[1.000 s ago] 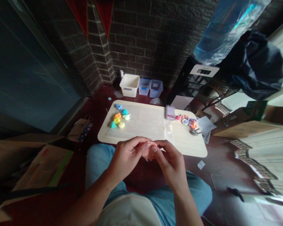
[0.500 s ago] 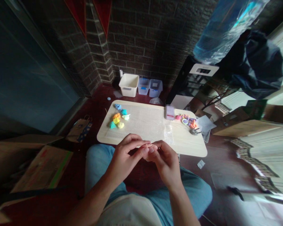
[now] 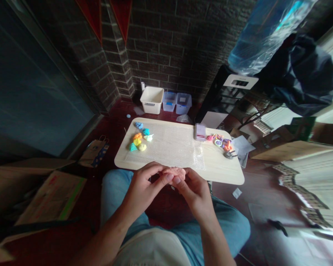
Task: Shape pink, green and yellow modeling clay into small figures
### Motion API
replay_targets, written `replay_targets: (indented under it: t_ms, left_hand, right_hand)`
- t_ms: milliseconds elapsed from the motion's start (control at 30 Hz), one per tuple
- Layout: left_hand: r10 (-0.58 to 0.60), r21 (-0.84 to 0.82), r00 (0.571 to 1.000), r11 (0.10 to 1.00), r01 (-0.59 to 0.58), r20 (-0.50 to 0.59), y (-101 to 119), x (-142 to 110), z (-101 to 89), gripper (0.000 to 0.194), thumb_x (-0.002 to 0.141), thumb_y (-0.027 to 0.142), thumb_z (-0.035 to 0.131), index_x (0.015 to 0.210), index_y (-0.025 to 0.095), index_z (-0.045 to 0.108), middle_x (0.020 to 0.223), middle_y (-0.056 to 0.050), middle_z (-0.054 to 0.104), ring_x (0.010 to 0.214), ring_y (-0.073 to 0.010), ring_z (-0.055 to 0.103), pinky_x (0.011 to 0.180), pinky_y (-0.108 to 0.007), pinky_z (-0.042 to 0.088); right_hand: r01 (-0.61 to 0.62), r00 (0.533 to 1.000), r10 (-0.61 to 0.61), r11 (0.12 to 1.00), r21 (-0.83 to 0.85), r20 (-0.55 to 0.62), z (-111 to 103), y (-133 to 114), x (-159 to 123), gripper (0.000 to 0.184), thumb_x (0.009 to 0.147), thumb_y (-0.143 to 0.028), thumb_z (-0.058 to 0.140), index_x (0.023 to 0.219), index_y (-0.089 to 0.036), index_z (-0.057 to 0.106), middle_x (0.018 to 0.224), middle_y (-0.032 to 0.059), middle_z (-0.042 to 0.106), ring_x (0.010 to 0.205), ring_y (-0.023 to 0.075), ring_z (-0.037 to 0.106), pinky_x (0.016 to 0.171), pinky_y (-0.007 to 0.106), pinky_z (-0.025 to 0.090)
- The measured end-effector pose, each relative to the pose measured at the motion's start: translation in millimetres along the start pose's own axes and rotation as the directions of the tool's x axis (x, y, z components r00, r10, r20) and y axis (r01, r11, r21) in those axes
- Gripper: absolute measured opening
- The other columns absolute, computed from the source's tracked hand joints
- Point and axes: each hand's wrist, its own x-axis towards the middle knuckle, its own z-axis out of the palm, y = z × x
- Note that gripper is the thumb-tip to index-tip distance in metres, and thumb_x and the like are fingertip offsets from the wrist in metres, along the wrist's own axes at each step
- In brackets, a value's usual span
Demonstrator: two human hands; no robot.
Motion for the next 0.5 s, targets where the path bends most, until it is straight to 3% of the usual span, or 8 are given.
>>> replay_targets:
  t_ms: [167,300,500]
  left_hand:
    - [-0.022,0.014,1.0,1.0,0.022,0.009,1.8,-1.5,1.3,0.017,0.087,0.034,0.064,0.081,0.018,0.068,0.084,-0.002,0.07,0.084,-0.0148,0.064,0.075,-0.024,0.048]
    - [-0.08,-0.103,0.995,0.991,0.086,0.063,4.6,-1.8,4.2,0.017,0.087,0.034,0.065,0.097,0.021,0.07,0.1,-0.003,0.073,0.097,-0.0161,0.066,0.088,-0.025,0.048]
    - [-0.14,-0.223,0.983,0.961,0.163,0.115,2.0,-0.2,6.1,0.024,0.088,0.036,0.063,0.106,0.024,0.072,0.11,-0.004,0.074,0.104,-0.0183,0.067,0.09,-0.027,0.051]
  right_hand:
    - [0.018,0.996,-0.023,0.998,-0.057,-0.083,4.2,0.4,-1.7,0.019,0.086,-0.036,0.067,0.082,-0.018,0.065,0.068,-0.001,0.06,0.064,0.0115,0.055,0.059,0.022,0.043]
    - [0.009,0.995,-0.011,1.0,-0.018,-0.103,5.6,-1.1,-1.1,0.021,0.086,-0.038,0.065,0.08,-0.019,0.064,0.06,-0.0038,0.055,0.054,0.0089,0.048,0.051,0.02,0.04]
    - [0.094,0.986,-0.126,0.964,-0.248,-0.114,-3.6,-2.4,-1.3,0.018,0.09,-0.037,0.061,0.094,-0.02,0.065,0.084,0.0036,0.068,0.073,0.0149,0.062,0.065,0.026,0.049]
